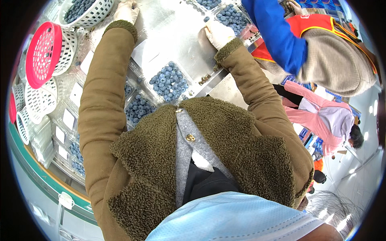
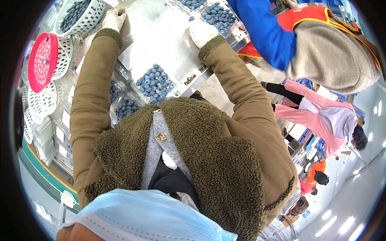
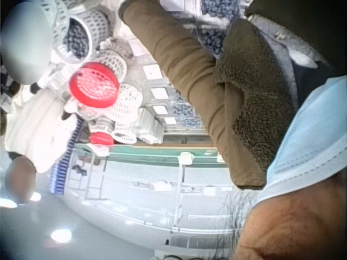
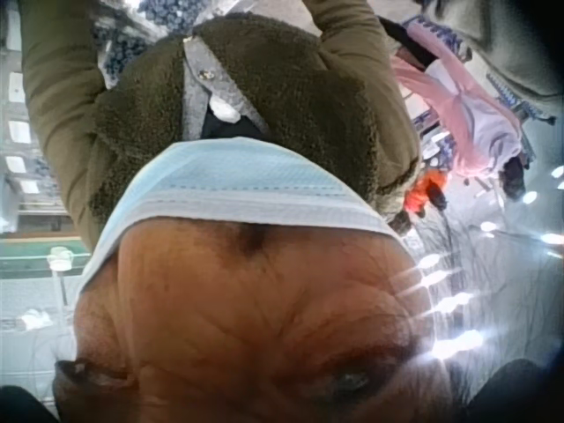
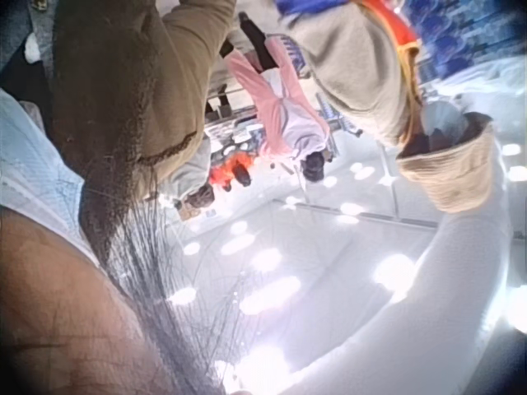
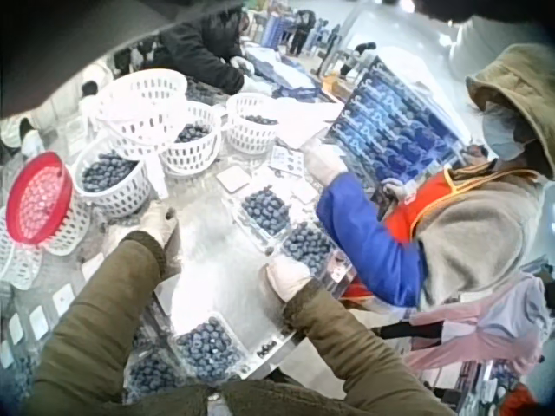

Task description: The person picks blueberries from a large bin and places them into clear plastic clamshell containers. They repeatedly fill containers, close the lids, and set them aside on the counter. The person wears gloves and a face mask while working at a produce station.

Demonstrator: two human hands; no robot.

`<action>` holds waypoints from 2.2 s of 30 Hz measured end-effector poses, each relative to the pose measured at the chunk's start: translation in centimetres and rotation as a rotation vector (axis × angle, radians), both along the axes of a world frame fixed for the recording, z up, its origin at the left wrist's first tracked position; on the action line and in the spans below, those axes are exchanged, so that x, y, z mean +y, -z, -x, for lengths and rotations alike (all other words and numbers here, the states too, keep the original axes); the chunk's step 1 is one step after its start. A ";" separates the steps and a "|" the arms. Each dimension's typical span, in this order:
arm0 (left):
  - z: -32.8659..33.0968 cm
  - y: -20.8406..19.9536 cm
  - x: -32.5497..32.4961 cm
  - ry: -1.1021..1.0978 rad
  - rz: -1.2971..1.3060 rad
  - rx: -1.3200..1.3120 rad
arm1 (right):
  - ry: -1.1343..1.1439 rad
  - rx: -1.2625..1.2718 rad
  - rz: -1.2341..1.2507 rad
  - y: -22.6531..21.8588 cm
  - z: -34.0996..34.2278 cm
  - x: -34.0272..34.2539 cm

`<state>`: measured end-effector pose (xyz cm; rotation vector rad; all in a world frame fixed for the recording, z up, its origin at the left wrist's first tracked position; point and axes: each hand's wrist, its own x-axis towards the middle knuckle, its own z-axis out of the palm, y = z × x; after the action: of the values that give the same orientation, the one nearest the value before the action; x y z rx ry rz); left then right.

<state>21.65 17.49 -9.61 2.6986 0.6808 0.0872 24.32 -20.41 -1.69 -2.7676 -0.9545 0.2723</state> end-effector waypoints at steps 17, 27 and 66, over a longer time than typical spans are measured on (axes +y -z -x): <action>0.5 -6.7 -8.8 0.302 0.464 0.031 | 0.033 -0.080 -0.098 0.4 -2.0 4.2; -0.2 -9.7 -15.5 0.448 0.724 -0.059 | 0.137 -0.090 -0.314 -1.5 0.1 1.8; 22.2 -7.6 -12.1 0.279 -0.022 0.356 | -0.029 0.628 -0.541 1.9 6.7 -0.8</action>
<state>-0.51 5.34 -2.01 2.8277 0.3889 -0.4675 17.61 -21.20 -3.55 -1.9862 -0.7529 0.7135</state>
